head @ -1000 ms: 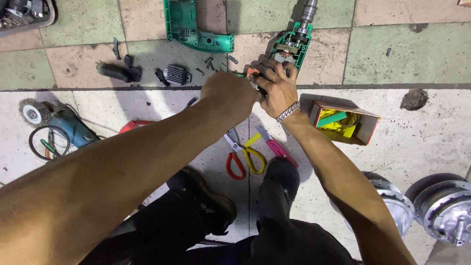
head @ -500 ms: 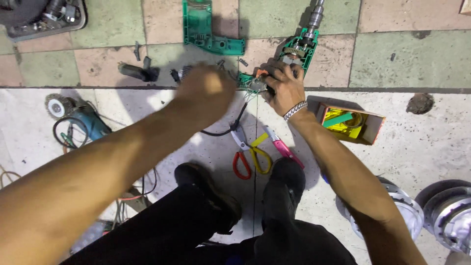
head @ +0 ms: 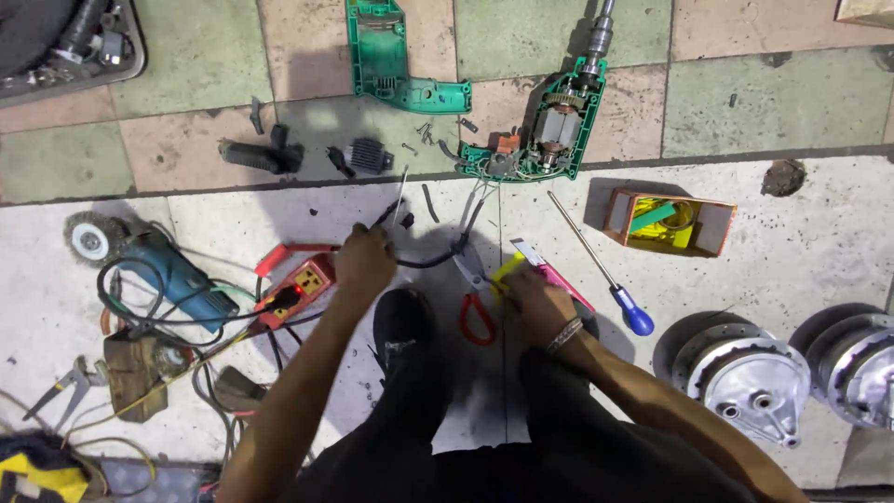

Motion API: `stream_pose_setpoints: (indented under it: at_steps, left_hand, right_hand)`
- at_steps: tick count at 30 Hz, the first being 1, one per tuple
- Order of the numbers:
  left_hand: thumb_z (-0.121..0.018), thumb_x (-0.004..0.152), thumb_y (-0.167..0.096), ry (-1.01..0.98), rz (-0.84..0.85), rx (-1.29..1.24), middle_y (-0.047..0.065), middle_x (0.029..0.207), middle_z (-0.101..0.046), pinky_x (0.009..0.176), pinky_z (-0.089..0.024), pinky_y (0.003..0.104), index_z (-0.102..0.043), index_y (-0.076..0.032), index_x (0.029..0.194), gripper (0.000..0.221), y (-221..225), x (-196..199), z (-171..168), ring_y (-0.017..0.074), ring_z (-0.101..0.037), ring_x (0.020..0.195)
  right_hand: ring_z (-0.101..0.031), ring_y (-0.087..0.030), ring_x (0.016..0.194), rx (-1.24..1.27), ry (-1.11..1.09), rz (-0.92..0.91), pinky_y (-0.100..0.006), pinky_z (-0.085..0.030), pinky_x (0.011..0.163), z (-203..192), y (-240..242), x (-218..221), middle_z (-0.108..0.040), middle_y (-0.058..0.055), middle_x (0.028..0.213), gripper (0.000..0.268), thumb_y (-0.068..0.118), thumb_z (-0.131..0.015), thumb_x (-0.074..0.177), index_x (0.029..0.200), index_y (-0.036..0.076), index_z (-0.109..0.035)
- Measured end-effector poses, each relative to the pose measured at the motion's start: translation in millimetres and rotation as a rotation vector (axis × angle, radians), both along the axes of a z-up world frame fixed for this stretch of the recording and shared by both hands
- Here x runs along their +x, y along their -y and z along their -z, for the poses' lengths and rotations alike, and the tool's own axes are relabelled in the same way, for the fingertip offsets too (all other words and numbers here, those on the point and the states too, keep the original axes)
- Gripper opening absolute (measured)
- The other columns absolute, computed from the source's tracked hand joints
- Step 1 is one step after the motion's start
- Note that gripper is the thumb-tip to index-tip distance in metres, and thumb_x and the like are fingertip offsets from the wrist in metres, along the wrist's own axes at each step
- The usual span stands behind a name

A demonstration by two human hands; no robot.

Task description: Reassembling the internal components of a power drill, including the motor, switch, and wiring.

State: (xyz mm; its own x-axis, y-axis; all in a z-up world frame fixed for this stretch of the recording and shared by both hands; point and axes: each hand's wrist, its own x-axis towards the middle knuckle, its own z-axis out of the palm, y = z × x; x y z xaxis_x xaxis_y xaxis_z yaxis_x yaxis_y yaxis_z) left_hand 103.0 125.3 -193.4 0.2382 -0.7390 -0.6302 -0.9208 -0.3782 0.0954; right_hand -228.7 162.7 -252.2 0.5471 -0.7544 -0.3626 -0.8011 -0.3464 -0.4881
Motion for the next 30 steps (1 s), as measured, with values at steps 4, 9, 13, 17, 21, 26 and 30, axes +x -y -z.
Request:
stream_pose_setpoints:
  at_steps: [4, 9, 13, 17, 21, 26, 30]
  left_hand:
    - [-0.074, 0.089, -0.016, -0.105, 0.095, -0.618, 0.016, 0.099, -0.063, 0.070, -0.061, 0.048, -0.066, -0.005, 0.105, 0.021, 21.6, -27.4, 11.7, 0.0387, -0.071, 0.091]
    - [-0.076, 0.088, -0.033, -0.651, -0.285, -0.437, 0.013, 0.099, -0.077, 0.083, -0.061, 0.045, -0.073, -0.013, 0.106, 0.027, 74.8, -60.1, -15.2, 0.0329, -0.074, 0.098]
    - [-0.077, 0.088, -0.038, -0.818, -0.437, -0.314, 0.013, 0.085, -0.078, 0.072, -0.061, 0.037, -0.078, -0.013, 0.101, 0.028, 80.9, -63.7, 55.2, 0.0288, -0.077, 0.082]
    - [-0.080, 0.085, -0.025, -1.077, -0.704, -0.301, 0.011, 0.078, -0.077, 0.054, -0.055, 0.024, -0.079, -0.009, 0.098, 0.021, 77.0, -80.3, 55.7, 0.0133, -0.071, 0.057]
    - [-0.083, 0.083, -0.017, -1.194, -0.798, -0.381, 0.013, 0.077, -0.075, 0.054, -0.051, 0.025, -0.080, -0.008, 0.096, 0.016, 74.7, -90.0, 50.7, 0.0133, -0.070, 0.057]
    - [-0.081, 0.086, -0.021, -1.255, -0.888, -0.309, 0.014, 0.078, -0.074, 0.049, -0.040, 0.024, -0.079, -0.008, 0.097, 0.017, 76.1, -92.0, 49.0, 0.0147, -0.065, 0.052]
    - [-0.083, 0.082, -0.021, -1.292, -0.934, -0.311, 0.012, 0.075, -0.073, 0.046, -0.033, 0.024, -0.080, -0.010, 0.094, 0.016, 77.0, -91.3, 42.8, 0.0118, -0.060, 0.049]
  right_hand:
    - [-0.073, -0.024, 0.098, -0.002, -0.021, 0.332, -0.045, -0.061, 0.080, -28.4, 49.1, 19.0, -0.074, 0.002, 0.104, 0.036, 0.035, -0.067, 0.084, 0.120, 0.033, -0.066]
    - [-0.072, -0.019, 0.089, -0.126, -0.121, 0.403, -0.040, -0.061, 0.074, -41.3, 77.1, 20.2, -0.069, 0.009, 0.091, 0.025, 0.036, -0.071, 0.086, 0.110, 0.031, -0.068]
    - [-0.076, -0.027, 0.083, 0.001, -0.298, 0.343, -0.046, -0.062, 0.072, -18.6, 23.7, 30.6, -0.075, 0.001, 0.088, 0.027, 0.036, -0.067, 0.084, 0.110, 0.030, -0.071]
    - [-0.074, -0.029, 0.079, -0.248, -0.436, -0.006, -0.040, -0.061, 0.062, -10.5, -17.8, 41.0, -0.071, -0.010, 0.089, 0.022, 0.027, -0.063, 0.085, 0.100, 0.014, -0.073]
    - [-0.066, -0.035, 0.106, -0.276, -0.451, -0.098, -0.040, -0.063, 0.066, -4.0, -34.3, 51.6, -0.058, -0.019, 0.122, 0.049, 0.028, -0.061, 0.089, 0.135, 0.010, -0.057]
    - [-0.069, -0.033, 0.077, -0.529, -0.458, -0.100, -0.040, -0.059, 0.048, 14.8, -60.9, 64.1, -0.058, -0.018, 0.101, 0.044, 0.028, -0.051, 0.094, 0.133, 0.008, -0.056]
    - [-0.067, -0.027, 0.063, -0.645, -0.525, -0.085, -0.039, -0.055, 0.043, 5.4, -66.6, 73.7, -0.059, -0.012, 0.078, 0.047, 0.028, -0.049, 0.095, 0.138, 0.010, -0.056]
